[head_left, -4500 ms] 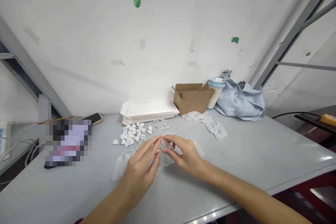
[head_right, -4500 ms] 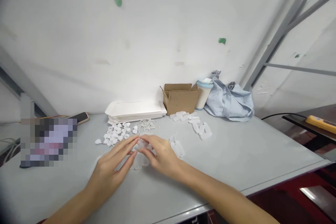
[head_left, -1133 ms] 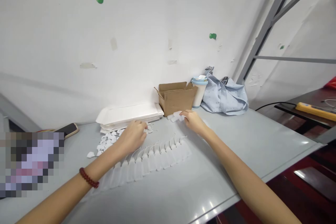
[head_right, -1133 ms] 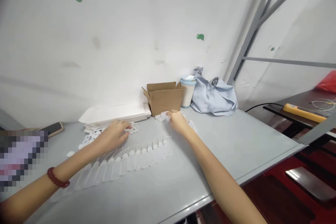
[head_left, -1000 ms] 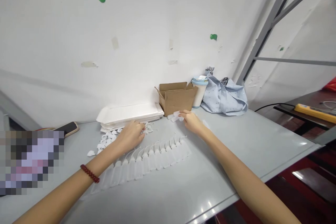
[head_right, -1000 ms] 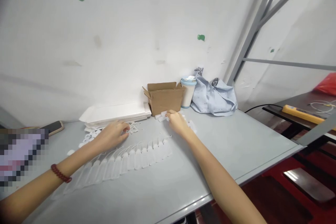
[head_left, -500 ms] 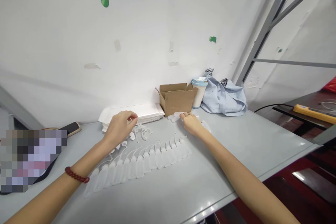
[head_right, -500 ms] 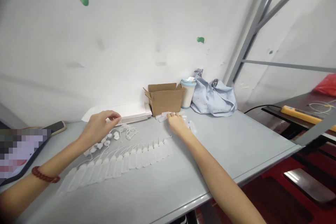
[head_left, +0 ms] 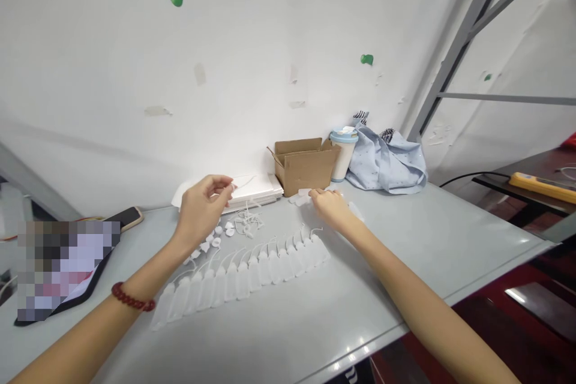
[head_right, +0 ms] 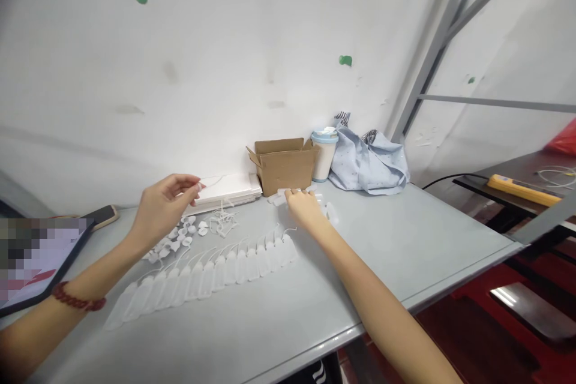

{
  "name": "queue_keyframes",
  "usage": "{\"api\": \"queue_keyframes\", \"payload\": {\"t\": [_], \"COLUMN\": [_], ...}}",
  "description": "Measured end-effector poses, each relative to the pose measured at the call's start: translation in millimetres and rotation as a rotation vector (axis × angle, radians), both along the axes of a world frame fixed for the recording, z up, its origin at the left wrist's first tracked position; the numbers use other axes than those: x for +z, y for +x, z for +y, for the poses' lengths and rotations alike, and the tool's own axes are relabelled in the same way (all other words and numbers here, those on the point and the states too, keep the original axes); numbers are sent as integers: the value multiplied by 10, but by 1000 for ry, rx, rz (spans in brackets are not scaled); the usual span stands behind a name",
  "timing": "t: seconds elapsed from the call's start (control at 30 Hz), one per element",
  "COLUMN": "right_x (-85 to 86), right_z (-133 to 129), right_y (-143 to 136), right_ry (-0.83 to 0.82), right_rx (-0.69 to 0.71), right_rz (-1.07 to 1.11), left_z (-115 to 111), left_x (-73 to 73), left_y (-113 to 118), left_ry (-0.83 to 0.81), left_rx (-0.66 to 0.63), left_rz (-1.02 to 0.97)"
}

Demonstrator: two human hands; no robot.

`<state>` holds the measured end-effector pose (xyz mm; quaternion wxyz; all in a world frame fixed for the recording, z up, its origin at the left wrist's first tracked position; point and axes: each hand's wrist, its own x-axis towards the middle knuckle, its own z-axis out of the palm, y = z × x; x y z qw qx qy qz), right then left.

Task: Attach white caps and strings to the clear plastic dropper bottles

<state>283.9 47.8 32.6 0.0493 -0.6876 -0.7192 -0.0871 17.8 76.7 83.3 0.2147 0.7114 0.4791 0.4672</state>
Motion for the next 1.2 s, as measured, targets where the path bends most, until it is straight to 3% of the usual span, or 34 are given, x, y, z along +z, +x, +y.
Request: {"api": "queue_keyframes", "payload": {"t": [0.13,0.23,0.3,0.37,0.43,0.53,0.67,0.8,0.93,1.2], "right_x": [78,101,117,143,172,182,97,-2,-27,-73], "right_z": [-67,-131,-201,-303,-422,-571,-657,-698,-732,-745], "right_y": [-84,-183,-292,-440,-610,-826,-946,-967,-976,-915], "right_ry": [93,161,230,272,163,-72,-159,-6,72,91], "right_rx": [65,124,190,279,335,373,462,568,646,755], "right_rz": [134,251,466,876,1247,1478,1399,1097,968,772], "left_z": [-93,-155,-235,-348,-476,-653,-846,-985,-1026,-985], "left_x": [-107,-103,-90,-102,-140,-213,-293,-385,-459,-427], "left_y": [-20,0,26,51,68,73,43,0,-20,-57], "left_ry": [-38,12,41,15,-65,-234,-262,-65,63,-8], "left_rx": [-39,-1,5,-28,-69,-118,-110,-141,-143,-109], "left_rz": [164,112,66,16,-60,-233,-364,-292,-221,-180]}}
